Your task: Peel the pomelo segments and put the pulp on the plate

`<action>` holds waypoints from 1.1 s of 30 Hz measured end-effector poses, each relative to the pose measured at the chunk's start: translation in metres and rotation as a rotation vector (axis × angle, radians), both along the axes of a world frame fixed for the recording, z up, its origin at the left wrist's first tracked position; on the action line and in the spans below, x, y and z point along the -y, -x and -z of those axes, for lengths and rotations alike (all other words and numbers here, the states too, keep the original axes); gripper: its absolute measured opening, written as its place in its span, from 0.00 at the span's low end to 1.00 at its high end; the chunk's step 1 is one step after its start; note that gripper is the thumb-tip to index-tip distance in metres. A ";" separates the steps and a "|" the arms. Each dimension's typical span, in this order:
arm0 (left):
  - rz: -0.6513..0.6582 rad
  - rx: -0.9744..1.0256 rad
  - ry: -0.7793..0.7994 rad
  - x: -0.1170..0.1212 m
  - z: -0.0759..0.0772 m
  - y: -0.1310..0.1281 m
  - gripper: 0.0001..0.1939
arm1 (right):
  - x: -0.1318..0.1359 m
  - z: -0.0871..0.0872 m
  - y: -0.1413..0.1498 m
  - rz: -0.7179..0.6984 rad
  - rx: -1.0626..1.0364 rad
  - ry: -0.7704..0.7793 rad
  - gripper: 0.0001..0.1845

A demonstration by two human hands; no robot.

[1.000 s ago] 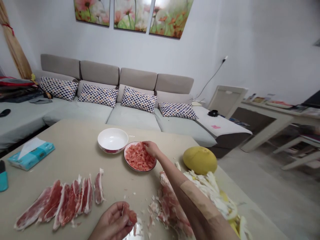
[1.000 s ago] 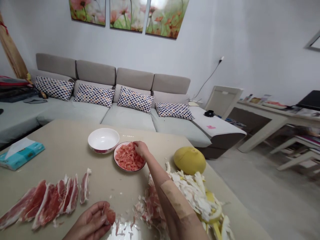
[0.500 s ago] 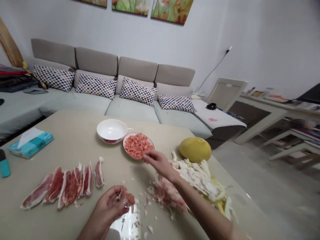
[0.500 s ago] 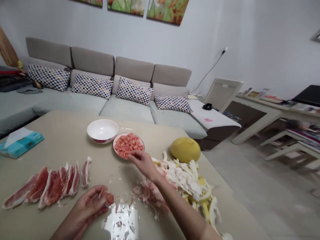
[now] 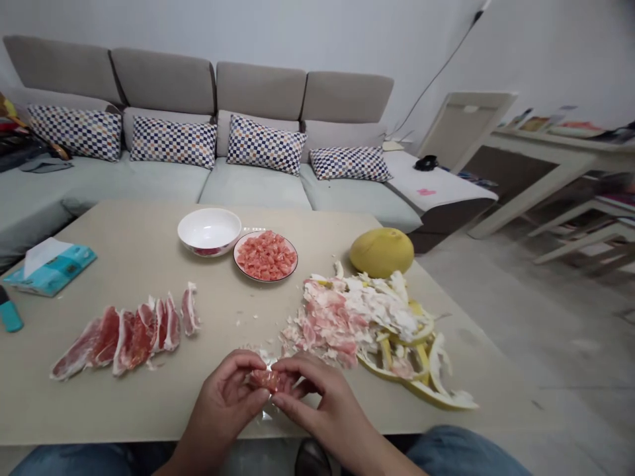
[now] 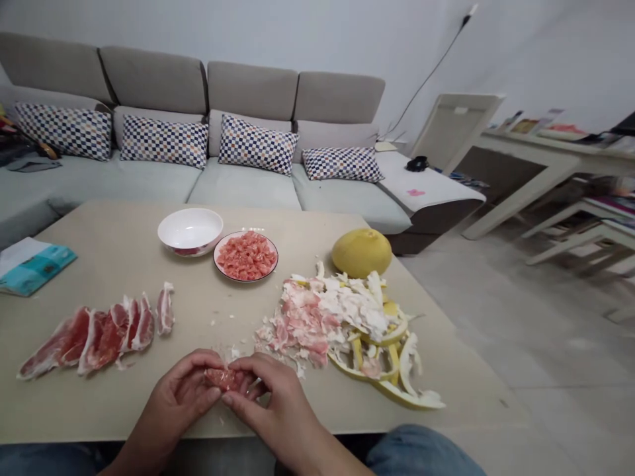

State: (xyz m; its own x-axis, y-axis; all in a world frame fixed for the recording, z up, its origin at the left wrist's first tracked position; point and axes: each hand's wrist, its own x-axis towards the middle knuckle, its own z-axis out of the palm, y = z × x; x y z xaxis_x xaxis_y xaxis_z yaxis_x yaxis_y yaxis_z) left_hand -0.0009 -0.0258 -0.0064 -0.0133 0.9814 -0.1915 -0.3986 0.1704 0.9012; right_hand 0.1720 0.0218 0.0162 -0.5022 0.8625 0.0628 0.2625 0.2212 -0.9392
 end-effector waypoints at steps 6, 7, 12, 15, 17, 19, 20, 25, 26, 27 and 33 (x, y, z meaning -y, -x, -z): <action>0.001 -0.128 -0.043 -0.004 0.007 0.008 0.07 | 0.001 0.003 0.001 -0.039 0.053 -0.023 0.11; 0.008 -0.142 -0.036 -0.004 0.008 0.010 0.07 | 0.000 0.003 0.002 -0.044 0.069 0.000 0.10; 0.067 -0.129 -0.015 -0.006 0.013 0.017 0.06 | -0.004 -0.002 0.005 -0.042 0.100 0.183 0.11; 0.105 -0.080 0.005 -0.007 0.017 0.019 0.08 | -0.005 -0.002 0.005 -0.058 0.013 0.358 0.16; 0.110 -0.040 0.056 -0.008 0.019 0.020 0.10 | -0.006 0.001 0.005 -0.079 -0.092 0.506 0.20; 0.112 -0.006 0.093 -0.009 0.020 0.020 0.12 | -0.008 0.004 0.004 -0.101 -0.185 0.614 0.22; 0.114 0.005 0.102 -0.009 0.020 0.020 0.12 | -0.009 0.005 0.003 -0.113 -0.221 0.647 0.22; 0.127 0.061 0.131 -0.009 0.022 0.019 0.13 | -0.014 0.011 0.004 -0.122 -0.368 0.800 0.24; 0.127 0.070 0.132 -0.009 0.022 0.019 0.13 | -0.015 0.013 0.004 -0.113 -0.402 0.837 0.24; 0.125 0.080 0.129 -0.010 0.023 0.019 0.13 | -0.014 0.014 0.004 -0.105 -0.438 0.871 0.23; 0.113 0.153 0.117 -0.012 0.020 0.018 0.13 | -0.015 0.019 0.004 -0.066 -0.465 0.908 0.21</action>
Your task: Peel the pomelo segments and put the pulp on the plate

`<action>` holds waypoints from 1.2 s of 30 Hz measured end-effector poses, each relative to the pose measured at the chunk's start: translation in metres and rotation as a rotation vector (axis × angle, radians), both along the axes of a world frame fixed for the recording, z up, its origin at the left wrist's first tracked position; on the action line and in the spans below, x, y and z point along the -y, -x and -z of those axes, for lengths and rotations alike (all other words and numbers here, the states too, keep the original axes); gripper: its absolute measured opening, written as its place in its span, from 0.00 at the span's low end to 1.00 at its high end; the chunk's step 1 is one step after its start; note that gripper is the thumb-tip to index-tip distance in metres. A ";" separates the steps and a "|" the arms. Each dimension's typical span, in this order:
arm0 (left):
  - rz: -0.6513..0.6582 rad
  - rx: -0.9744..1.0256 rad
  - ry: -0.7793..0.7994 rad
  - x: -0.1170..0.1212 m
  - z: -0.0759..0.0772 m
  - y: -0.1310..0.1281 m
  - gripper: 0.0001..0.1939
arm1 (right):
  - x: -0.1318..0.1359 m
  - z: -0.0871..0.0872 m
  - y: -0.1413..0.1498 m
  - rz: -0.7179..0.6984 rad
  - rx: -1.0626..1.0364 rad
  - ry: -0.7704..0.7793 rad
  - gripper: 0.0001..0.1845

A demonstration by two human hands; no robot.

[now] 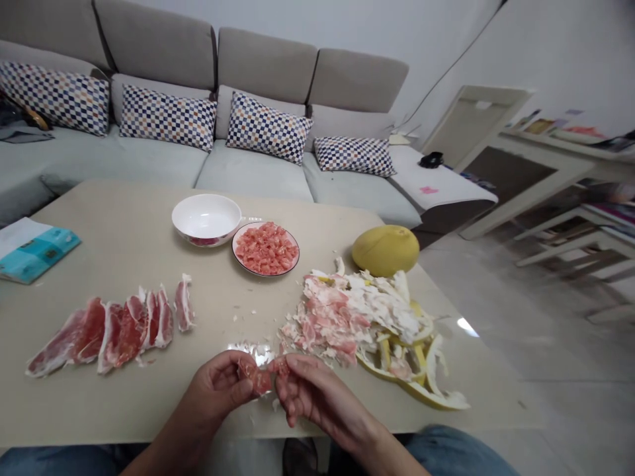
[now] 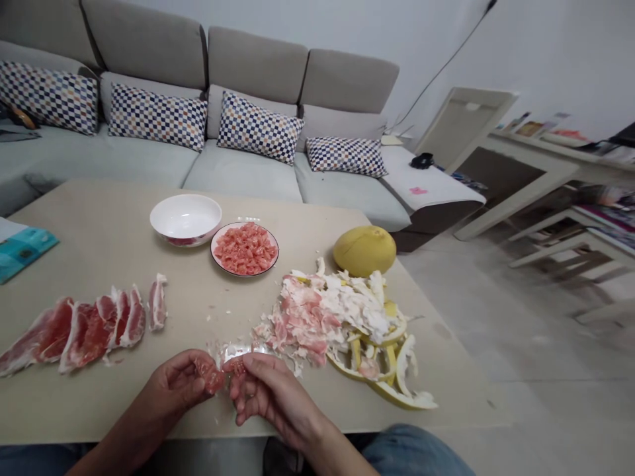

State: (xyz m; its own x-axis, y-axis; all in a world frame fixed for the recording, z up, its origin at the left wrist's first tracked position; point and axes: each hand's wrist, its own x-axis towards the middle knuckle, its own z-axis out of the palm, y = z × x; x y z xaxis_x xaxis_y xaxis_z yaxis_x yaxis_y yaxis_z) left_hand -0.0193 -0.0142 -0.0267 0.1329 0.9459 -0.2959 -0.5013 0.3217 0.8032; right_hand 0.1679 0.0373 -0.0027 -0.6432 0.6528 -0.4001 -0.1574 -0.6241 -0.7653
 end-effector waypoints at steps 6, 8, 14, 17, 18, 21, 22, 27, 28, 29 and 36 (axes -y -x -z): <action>-0.086 0.116 0.085 -0.003 -0.007 0.009 0.09 | -0.071 -0.019 0.015 0.077 0.456 -0.658 0.20; -0.108 0.160 0.100 -0.003 -0.005 0.013 0.08 | -0.111 -0.023 0.027 0.168 0.551 -0.825 0.15; -0.071 0.121 0.094 -0.002 0.003 0.022 0.07 | -0.189 -0.023 0.059 0.261 0.767 -1.152 0.12; -0.089 0.107 0.097 -0.002 0.001 0.025 0.08 | -0.176 -0.026 0.057 0.236 0.817 -1.214 0.13; -0.107 0.113 0.099 -0.002 0.000 0.026 0.08 | -0.164 -0.027 0.053 0.216 0.824 -1.220 0.12; -0.169 0.128 0.100 -0.001 -0.004 0.023 0.12 | -0.107 -0.029 0.038 0.096 0.805 -1.191 0.11; -0.186 0.126 0.090 0.000 -0.005 0.020 0.13 | -0.085 -0.028 0.033 0.049 0.791 -1.166 0.11; -0.210 0.042 -0.003 0.002 -0.005 0.003 0.13 | -0.001 -0.016 0.017 -0.010 0.663 -0.822 0.15; -0.205 0.018 -0.013 0.002 -0.005 -0.001 0.13 | 0.006 -0.013 0.016 0.016 0.640 -0.779 0.16; -0.201 -0.002 -0.020 0.002 -0.005 -0.005 0.14 | 0.010 -0.011 0.015 0.044 0.620 -0.749 0.16; -0.116 -0.031 -0.006 0.005 -0.015 -0.018 0.14 | 0.000 -0.010 0.008 0.163 0.525 -0.643 0.16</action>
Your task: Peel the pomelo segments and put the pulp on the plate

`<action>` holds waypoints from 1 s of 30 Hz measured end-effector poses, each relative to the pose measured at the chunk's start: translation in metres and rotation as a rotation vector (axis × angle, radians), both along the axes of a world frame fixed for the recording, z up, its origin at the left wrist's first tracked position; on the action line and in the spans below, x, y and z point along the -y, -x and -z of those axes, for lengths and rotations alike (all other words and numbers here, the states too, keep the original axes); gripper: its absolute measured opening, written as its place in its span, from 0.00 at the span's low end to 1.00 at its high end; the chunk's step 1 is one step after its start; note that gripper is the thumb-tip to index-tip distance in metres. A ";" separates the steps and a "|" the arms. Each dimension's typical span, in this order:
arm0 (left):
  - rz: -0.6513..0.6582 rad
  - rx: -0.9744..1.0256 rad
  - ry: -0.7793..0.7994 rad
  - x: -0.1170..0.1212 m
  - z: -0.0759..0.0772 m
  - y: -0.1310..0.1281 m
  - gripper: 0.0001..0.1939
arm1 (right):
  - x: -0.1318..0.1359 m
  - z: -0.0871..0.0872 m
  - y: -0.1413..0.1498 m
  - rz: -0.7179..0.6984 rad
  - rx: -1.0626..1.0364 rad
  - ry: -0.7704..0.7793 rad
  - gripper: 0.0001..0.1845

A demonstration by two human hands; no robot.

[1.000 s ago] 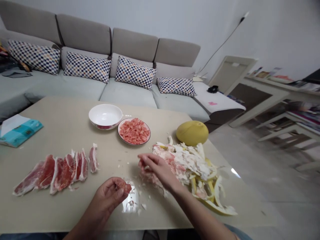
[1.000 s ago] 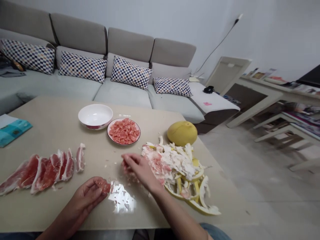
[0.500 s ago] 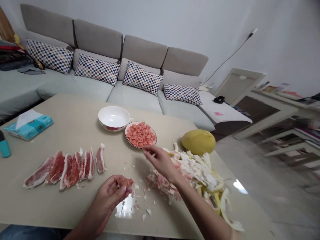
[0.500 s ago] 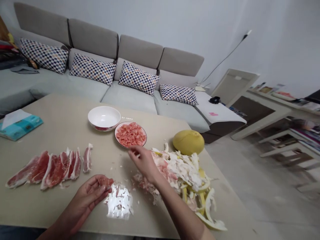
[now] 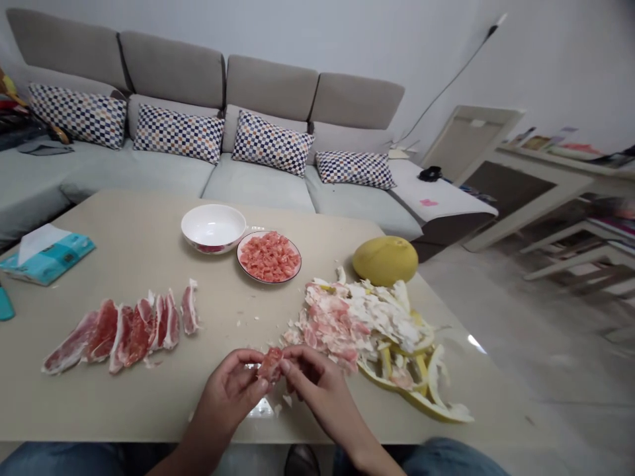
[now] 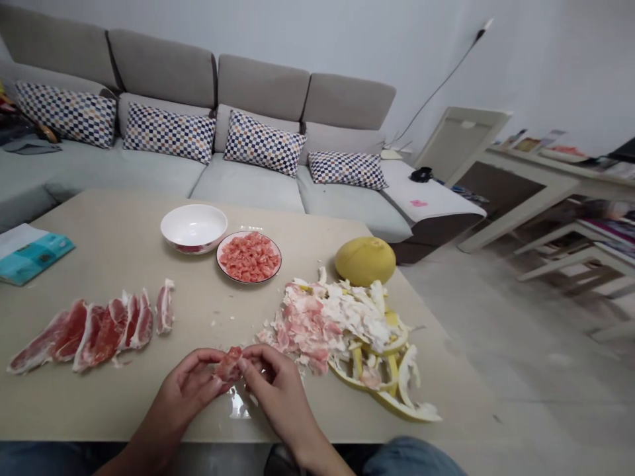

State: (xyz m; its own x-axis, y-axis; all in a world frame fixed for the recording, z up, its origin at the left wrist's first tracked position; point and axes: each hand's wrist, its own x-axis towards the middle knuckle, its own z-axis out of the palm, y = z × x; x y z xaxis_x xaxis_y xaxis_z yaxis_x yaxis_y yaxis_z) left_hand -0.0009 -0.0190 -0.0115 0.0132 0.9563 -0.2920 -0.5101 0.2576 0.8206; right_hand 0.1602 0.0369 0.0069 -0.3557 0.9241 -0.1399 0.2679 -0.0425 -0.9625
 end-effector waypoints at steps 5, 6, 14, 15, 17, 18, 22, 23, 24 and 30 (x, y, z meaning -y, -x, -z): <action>0.025 0.133 0.054 -0.001 0.004 0.002 0.10 | -0.002 0.003 -0.001 0.011 -0.020 0.019 0.16; 0.032 0.151 0.066 -0.002 0.006 0.003 0.09 | -0.002 0.005 0.000 0.008 -0.013 0.017 0.16; -0.041 0.232 0.097 -0.006 0.014 0.005 0.22 | 0.006 0.003 0.006 0.025 0.037 -0.132 0.10; -0.054 0.224 0.103 -0.007 0.015 0.005 0.23 | 0.008 0.002 0.007 0.006 0.039 -0.167 0.09; -0.061 0.198 0.090 -0.006 0.019 0.005 0.23 | 0.011 -0.001 0.007 -0.035 0.043 -0.238 0.08; -0.064 0.174 0.078 -0.006 0.020 0.005 0.22 | 0.013 -0.001 0.008 -0.047 0.046 -0.272 0.07; -0.105 0.028 0.015 -0.005 0.023 0.006 0.19 | 0.015 0.002 0.008 -0.049 0.068 -0.383 0.07; -0.124 -0.014 -0.003 -0.005 0.023 0.006 0.19 | 0.015 0.003 0.008 -0.050 0.074 -0.399 0.07; -0.140 -0.053 -0.020 -0.004 0.022 0.006 0.19 | 0.015 0.004 0.008 -0.052 0.081 -0.411 0.07; -0.095 -0.058 -0.047 -0.006 0.021 0.003 0.17 | 0.018 0.000 0.009 -0.021 0.088 -0.338 0.06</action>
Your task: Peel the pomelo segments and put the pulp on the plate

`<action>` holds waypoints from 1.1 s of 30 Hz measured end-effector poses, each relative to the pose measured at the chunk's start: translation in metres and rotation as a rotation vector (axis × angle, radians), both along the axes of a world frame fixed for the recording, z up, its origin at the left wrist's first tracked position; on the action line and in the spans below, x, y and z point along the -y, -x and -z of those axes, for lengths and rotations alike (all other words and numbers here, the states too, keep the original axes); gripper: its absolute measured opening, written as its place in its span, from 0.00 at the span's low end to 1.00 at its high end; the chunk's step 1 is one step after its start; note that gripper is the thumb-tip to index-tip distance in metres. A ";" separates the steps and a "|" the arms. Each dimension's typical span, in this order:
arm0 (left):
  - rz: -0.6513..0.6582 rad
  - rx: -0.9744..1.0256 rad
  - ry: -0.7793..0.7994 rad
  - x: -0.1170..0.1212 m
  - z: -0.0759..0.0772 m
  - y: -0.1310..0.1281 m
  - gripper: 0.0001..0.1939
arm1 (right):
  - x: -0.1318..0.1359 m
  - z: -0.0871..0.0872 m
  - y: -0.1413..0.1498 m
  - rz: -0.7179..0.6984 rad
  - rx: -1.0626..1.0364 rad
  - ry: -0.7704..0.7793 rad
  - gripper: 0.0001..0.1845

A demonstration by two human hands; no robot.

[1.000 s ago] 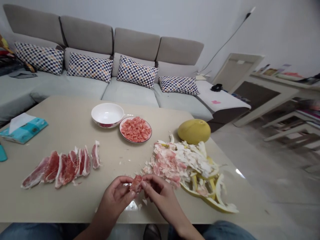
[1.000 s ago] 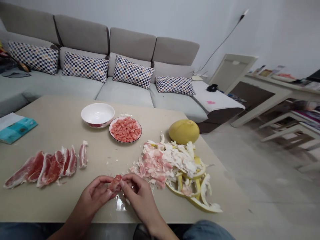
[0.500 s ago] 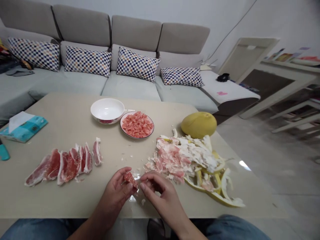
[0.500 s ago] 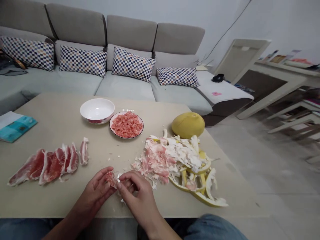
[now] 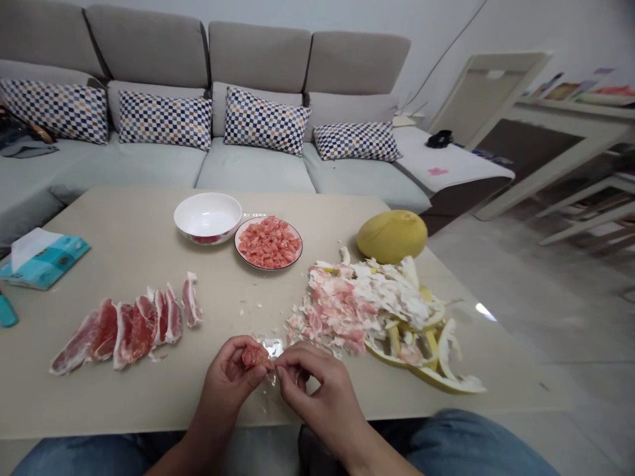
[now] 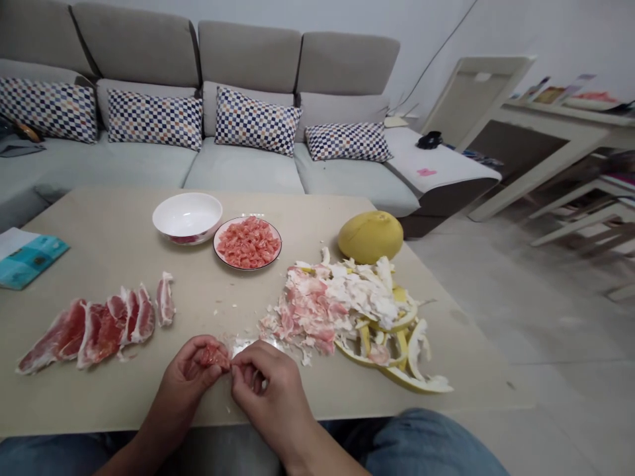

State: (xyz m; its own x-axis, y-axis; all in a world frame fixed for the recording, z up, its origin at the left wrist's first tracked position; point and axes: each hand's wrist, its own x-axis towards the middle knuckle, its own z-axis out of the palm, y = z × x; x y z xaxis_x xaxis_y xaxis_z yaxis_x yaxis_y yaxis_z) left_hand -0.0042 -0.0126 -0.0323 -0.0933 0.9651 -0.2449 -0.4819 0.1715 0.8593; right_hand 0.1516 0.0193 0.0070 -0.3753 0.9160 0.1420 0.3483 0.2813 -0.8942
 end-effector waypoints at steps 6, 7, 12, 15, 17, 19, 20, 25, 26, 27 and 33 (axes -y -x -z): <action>0.077 0.204 0.024 -0.001 0.002 -0.005 0.22 | -0.003 -0.001 0.001 0.057 -0.140 0.455 0.10; 0.079 0.203 0.030 -0.001 0.001 -0.005 0.23 | -0.004 -0.001 0.001 0.056 -0.180 0.512 0.12; 0.065 0.146 -0.003 0.000 -0.002 -0.003 0.21 | -0.008 -0.002 0.000 -0.035 -0.280 0.684 0.17; 0.047 0.089 -0.033 -0.001 -0.001 0.001 0.18 | -0.009 -0.004 -0.001 -0.041 -0.202 0.597 0.16; 0.038 0.061 -0.038 -0.001 0.000 0.003 0.16 | -0.008 -0.004 -0.001 -0.025 -0.127 0.472 0.14; 0.024 0.025 -0.035 -0.001 0.000 0.005 0.16 | -0.007 -0.002 -0.001 -0.018 -0.062 0.344 0.10; 0.015 0.001 -0.034 -0.001 0.000 0.005 0.15 | -0.006 0.000 -0.001 -0.016 -0.040 0.286 0.08; -0.016 -0.092 -0.044 0.002 -0.001 0.005 0.15 | -0.004 0.003 -0.001 -0.023 0.014 0.136 0.07; -0.020 -0.098 -0.054 0.003 -0.001 0.004 0.14 | -0.005 0.003 -0.001 -0.019 0.027 0.139 0.07; -0.024 -0.104 -0.067 0.003 -0.001 0.003 0.14 | -0.005 0.002 -0.001 -0.011 0.039 0.153 0.07; -0.112 -0.221 -0.175 0.007 -0.001 -0.005 0.12 | -0.005 0.001 0.000 0.061 0.000 0.330 0.08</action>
State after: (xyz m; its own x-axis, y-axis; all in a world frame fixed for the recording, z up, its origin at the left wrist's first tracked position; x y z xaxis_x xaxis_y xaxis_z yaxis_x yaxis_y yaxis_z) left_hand 0.0011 -0.0195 -0.0308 -0.2343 0.9714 -0.0375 -0.2871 -0.0323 0.9574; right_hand 0.1512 0.0244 0.0060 -0.3179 0.9334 -0.1663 0.3561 -0.0450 -0.9334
